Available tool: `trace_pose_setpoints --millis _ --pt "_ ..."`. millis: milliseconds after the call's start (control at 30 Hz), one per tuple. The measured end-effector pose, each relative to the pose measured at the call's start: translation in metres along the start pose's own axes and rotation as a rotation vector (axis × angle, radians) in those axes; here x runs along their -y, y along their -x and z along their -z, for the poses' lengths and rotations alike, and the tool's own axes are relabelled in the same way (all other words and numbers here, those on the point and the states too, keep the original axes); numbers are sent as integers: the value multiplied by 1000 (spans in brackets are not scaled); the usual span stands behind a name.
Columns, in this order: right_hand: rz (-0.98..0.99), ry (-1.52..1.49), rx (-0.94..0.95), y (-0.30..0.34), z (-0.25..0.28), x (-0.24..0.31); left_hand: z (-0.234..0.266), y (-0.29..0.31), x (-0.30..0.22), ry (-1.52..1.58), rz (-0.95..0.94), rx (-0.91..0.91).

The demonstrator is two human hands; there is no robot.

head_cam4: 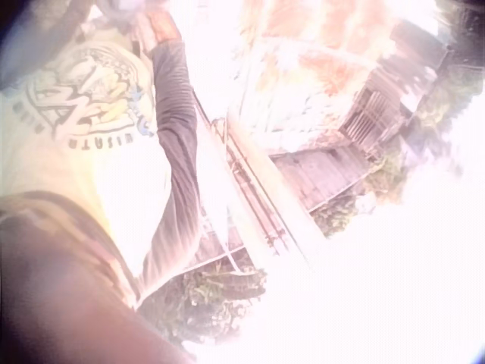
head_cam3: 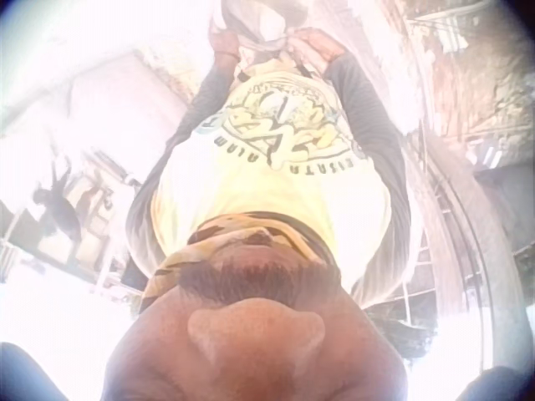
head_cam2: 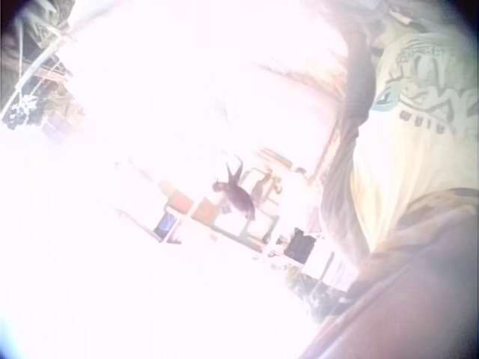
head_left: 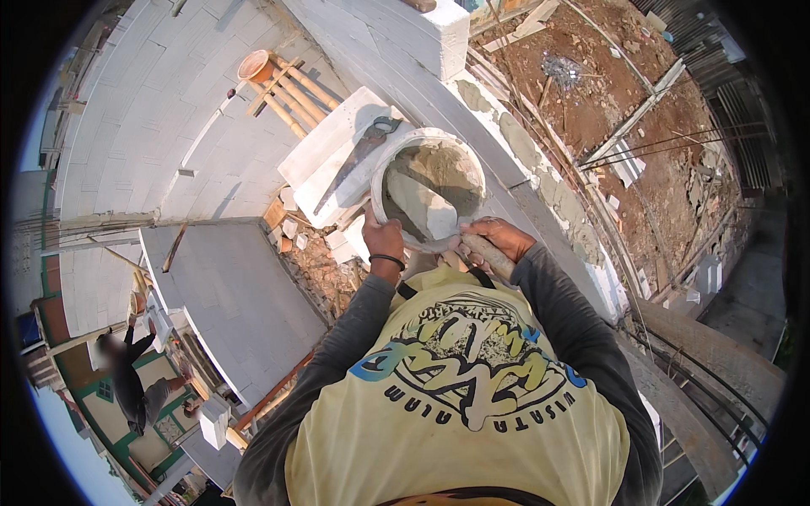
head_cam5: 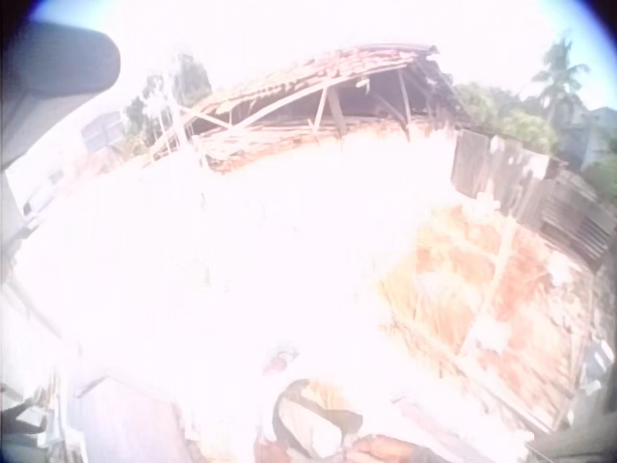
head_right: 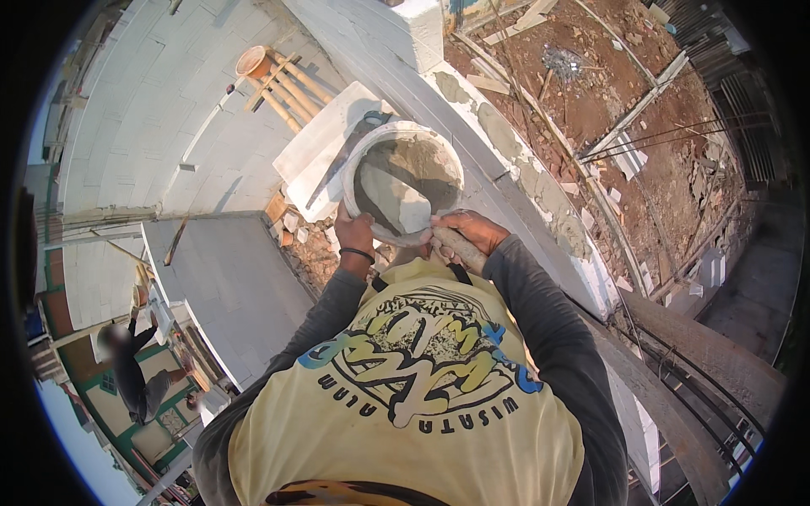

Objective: The person applies mortar from a bucket onto lightweight concrete blocks using a trowel, then lifts and places a block onto the wall, aligning and pressing it into position before tapping it with a hammer to secure it.

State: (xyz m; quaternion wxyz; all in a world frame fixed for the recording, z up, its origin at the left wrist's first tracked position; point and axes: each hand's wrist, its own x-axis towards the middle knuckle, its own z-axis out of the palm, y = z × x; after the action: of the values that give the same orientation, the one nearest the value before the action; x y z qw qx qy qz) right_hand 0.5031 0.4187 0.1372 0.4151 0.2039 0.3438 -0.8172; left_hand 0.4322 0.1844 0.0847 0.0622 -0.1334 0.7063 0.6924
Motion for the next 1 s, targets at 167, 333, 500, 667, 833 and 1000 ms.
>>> trace_pose_setpoints --millis 167,333,500,667,833,1000 --pt "330 -136 -65 -21 11 -22 27 -41 20 324 186 -90" --pt "731 -198 -427 -63 -3 25 22 -38 -15 379 345 -264" --pt "1101 225 -926 -136 -11 88 61 -41 11 303 349 -264" --pt "1381 563 -1281 -268 -13 122 109 -36 87 327 291 -325" --pt "1463 437 -1478 -344 -19 169 128 -27 148 201 356 -407" --pt "1331 425 -1360 -395 0 165 135 -12 172 345 320 -421"
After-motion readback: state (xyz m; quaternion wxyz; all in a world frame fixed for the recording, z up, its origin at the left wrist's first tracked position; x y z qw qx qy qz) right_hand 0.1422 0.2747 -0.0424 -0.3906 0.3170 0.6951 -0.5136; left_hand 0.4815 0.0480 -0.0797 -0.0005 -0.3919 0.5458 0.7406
